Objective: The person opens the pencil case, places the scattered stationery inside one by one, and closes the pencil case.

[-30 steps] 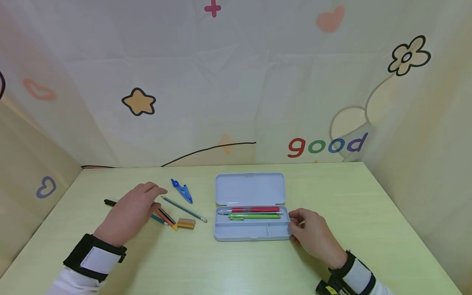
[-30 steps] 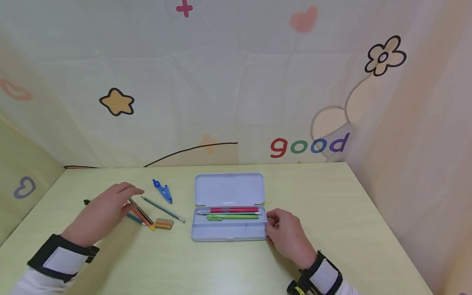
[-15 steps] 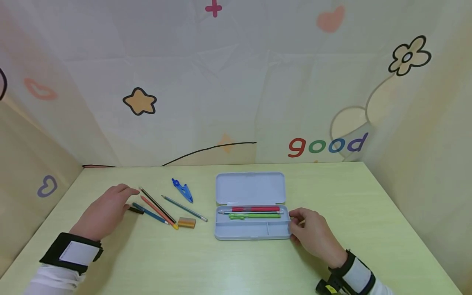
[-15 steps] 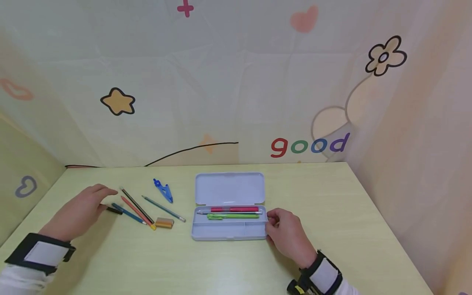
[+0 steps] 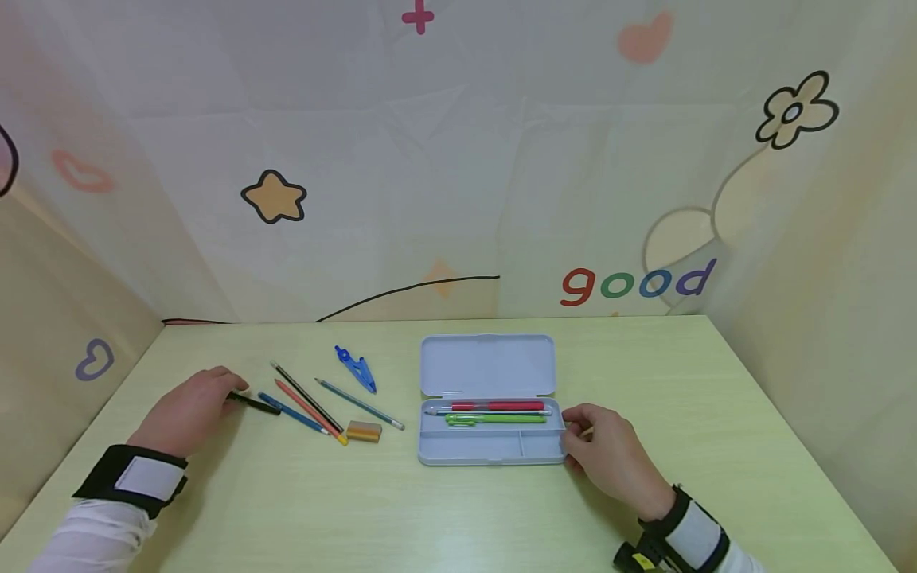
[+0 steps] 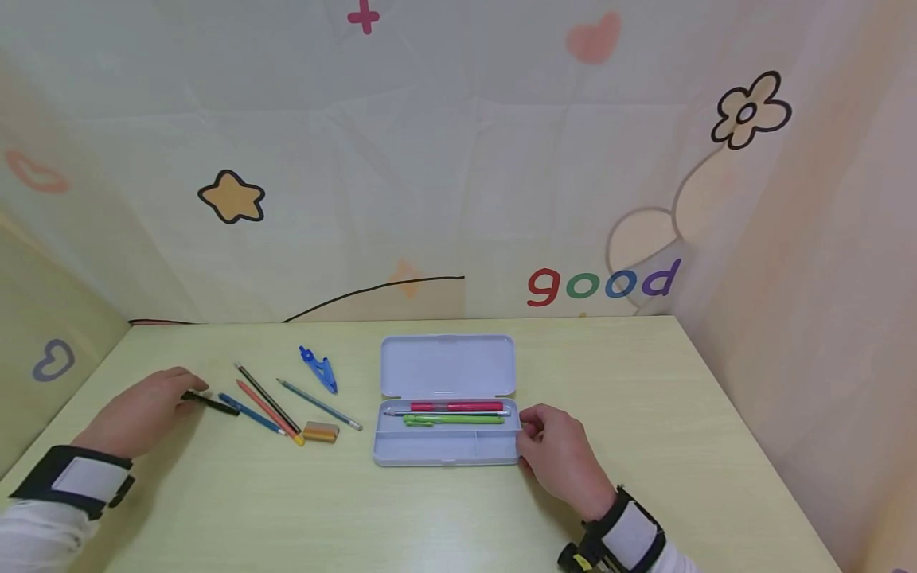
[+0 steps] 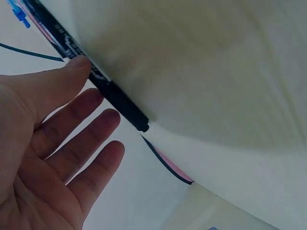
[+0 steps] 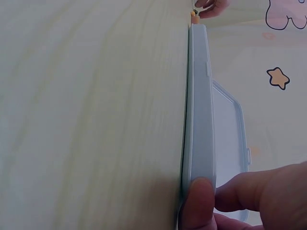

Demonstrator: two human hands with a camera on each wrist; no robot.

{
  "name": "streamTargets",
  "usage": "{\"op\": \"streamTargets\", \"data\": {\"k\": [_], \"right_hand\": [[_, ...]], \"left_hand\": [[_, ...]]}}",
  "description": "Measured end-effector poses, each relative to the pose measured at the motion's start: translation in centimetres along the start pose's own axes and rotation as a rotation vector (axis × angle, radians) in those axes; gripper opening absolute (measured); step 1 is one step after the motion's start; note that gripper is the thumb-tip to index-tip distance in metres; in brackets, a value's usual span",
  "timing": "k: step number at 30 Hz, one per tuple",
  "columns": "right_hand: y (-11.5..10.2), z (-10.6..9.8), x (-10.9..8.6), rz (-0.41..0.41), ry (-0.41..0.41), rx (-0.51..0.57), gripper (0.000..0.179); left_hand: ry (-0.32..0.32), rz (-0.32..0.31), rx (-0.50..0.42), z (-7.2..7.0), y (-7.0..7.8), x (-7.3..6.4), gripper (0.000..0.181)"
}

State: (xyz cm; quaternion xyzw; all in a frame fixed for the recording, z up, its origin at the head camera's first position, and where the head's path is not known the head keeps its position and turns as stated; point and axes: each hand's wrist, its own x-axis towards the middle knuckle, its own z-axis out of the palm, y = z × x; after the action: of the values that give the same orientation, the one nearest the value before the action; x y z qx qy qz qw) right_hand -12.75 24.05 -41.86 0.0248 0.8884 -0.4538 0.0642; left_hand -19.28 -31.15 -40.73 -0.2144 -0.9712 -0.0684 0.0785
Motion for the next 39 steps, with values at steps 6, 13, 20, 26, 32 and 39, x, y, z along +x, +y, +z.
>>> {"op": "streamTargets", "data": {"k": [6,13,20,26,32,39], "right_hand": [[0.1,0.0,0.0,0.007,0.008,-0.008,0.030],[0.0,0.0,0.0,0.013,0.009,-0.009,0.030],[0.0,0.1,0.1,0.009,0.013,-0.011,0.030],[-0.1,0.1,0.0,0.008,0.007,-0.006,0.029],[-0.2,0.1,0.0,0.026,0.006,-0.001,0.029],[-0.2,0.1,0.0,0.031,0.002,0.001,0.029]], "left_hand": [[0.000,0.002,-0.014,0.6,-0.8,0.0,0.014],[0.004,0.018,0.009,0.7,-0.9,0.0,0.015],[0.007,0.022,0.012,0.7,-0.8,-0.2,0.017],[0.003,0.021,0.016,0.8,-1.0,-0.6,0.017],[0.010,0.022,0.027,0.3,-1.0,-1.1,0.019],[0.040,0.031,0.042,-0.3,-0.2,-1.3,0.020]]}}
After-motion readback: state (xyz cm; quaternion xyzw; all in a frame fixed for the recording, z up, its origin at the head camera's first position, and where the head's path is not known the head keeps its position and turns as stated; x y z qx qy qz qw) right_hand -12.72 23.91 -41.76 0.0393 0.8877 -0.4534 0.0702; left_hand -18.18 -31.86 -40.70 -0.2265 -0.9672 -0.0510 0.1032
